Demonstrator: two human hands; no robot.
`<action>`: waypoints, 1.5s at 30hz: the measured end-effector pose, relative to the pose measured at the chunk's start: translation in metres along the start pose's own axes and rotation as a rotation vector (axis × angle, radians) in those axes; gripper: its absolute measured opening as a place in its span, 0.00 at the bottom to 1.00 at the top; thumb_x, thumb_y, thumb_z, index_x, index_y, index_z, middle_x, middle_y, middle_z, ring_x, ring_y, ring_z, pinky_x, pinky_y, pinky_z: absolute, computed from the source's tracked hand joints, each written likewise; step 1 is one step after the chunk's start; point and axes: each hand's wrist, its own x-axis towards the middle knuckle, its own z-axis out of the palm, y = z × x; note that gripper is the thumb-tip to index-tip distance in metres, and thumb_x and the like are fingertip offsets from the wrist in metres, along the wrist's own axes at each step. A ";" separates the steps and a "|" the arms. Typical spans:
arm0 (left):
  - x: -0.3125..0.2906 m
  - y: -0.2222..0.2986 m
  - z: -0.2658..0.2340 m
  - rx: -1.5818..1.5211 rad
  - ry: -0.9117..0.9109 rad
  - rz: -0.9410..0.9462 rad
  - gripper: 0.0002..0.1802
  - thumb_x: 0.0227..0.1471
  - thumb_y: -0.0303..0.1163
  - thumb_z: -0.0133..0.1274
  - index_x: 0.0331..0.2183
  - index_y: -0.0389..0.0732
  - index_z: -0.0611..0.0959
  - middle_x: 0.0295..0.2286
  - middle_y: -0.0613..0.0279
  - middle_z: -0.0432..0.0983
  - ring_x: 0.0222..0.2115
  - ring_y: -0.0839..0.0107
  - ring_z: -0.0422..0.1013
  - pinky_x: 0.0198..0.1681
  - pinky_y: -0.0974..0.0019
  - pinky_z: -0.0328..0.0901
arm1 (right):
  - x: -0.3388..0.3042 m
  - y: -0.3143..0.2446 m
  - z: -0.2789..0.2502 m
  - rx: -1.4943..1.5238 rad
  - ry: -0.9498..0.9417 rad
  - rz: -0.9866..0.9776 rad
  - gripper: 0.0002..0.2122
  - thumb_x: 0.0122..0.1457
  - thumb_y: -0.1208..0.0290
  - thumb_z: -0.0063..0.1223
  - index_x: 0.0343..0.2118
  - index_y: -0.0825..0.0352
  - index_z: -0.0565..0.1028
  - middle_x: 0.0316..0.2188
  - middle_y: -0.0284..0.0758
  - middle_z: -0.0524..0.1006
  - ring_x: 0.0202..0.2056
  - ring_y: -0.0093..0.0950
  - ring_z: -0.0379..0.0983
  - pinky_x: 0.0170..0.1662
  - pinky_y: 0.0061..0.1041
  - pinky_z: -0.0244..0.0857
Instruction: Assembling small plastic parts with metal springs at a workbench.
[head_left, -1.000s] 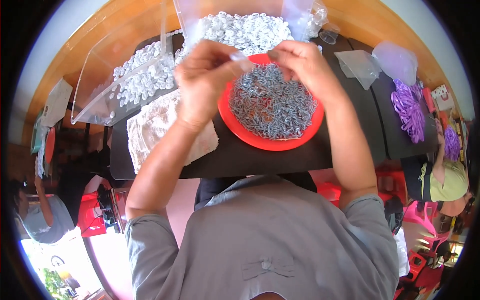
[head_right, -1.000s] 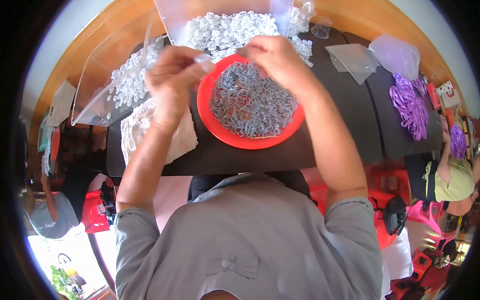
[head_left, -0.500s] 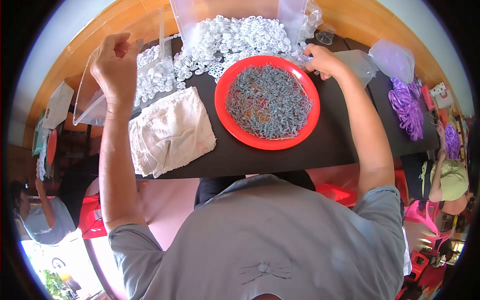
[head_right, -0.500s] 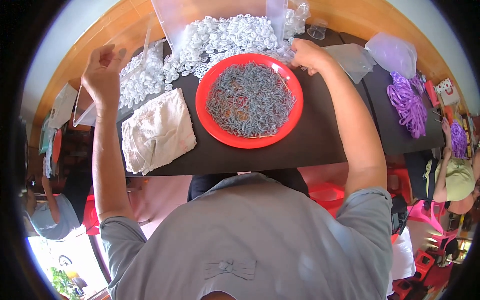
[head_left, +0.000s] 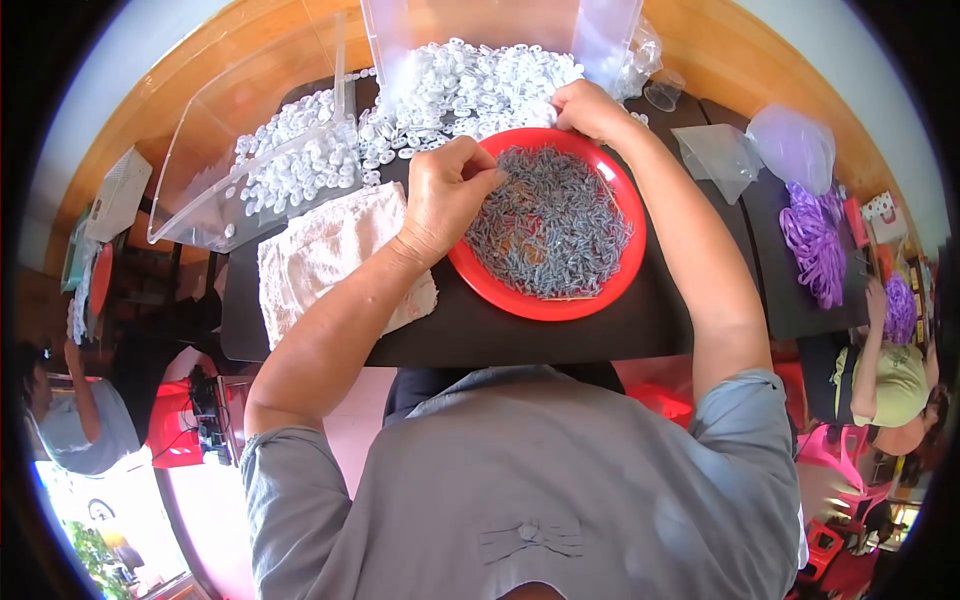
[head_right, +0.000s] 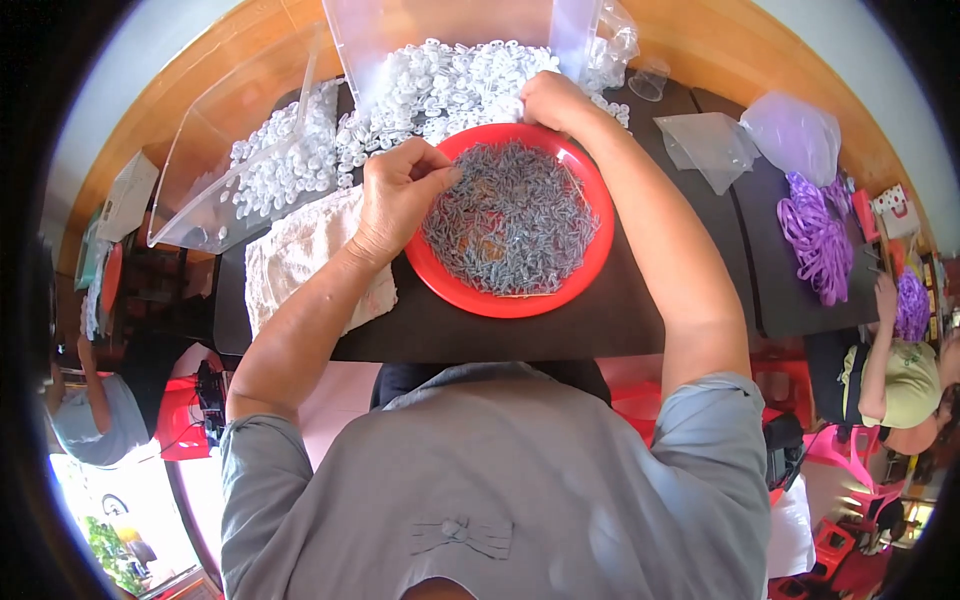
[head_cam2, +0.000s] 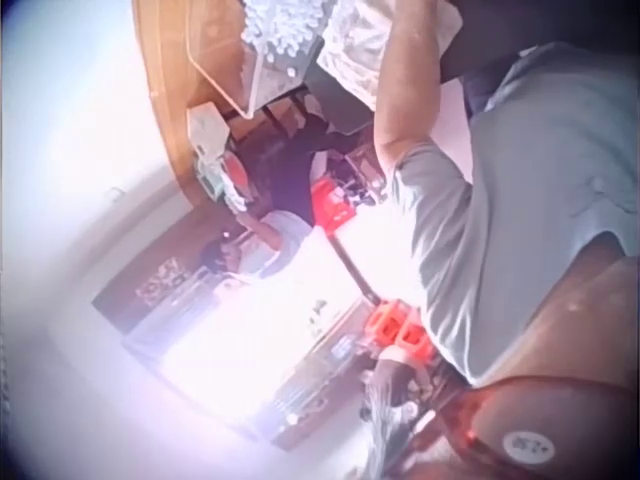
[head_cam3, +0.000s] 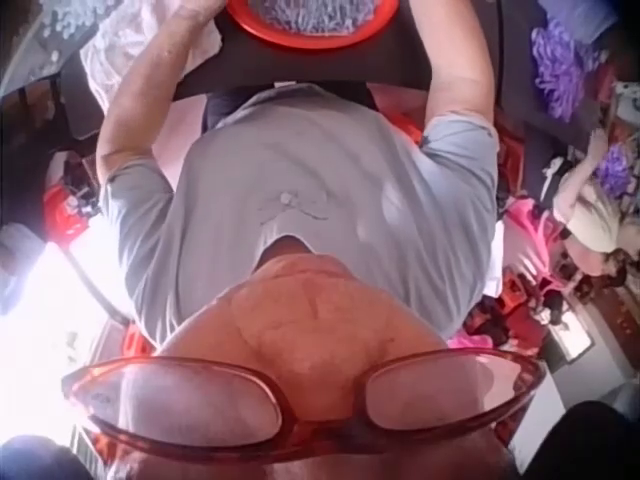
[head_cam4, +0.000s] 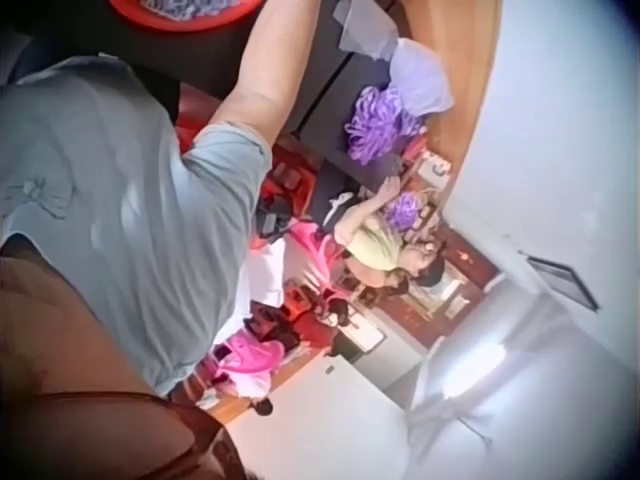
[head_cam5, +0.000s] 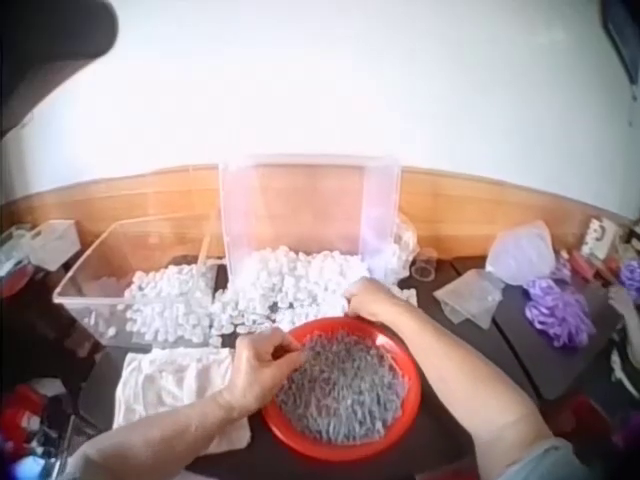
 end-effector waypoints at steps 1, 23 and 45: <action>-0.001 -0.001 -0.001 -0.080 0.016 -0.026 0.06 0.41 0.23 0.61 0.24 0.33 0.80 0.18 0.61 0.76 0.20 0.78 0.70 0.26 0.71 0.67 | 0.003 -0.005 0.000 0.023 -0.008 0.000 0.03 0.46 0.77 0.56 0.25 0.67 0.75 0.16 0.31 0.72 0.15 0.23 0.66 0.15 0.25 0.57; -0.001 -0.004 -0.008 -0.102 -0.017 0.000 0.05 0.45 0.24 0.61 0.27 0.33 0.81 0.21 0.65 0.77 0.23 0.81 0.69 0.29 0.74 0.66 | -0.111 -0.057 0.020 -0.297 0.045 -0.358 0.10 0.45 0.70 0.60 0.30 0.68 0.77 0.26 0.41 0.77 0.30 0.38 0.75 0.36 0.33 0.66; -0.006 0.017 -0.011 -0.925 -0.371 -0.580 0.07 0.56 0.28 0.53 0.34 0.33 0.79 0.23 0.60 0.75 0.20 0.74 0.70 0.17 0.74 0.62 | -0.138 -0.081 0.035 0.954 0.104 -0.212 0.07 0.57 0.78 0.54 0.37 0.71 0.80 0.33 0.34 0.79 0.37 0.21 0.72 0.46 0.21 0.63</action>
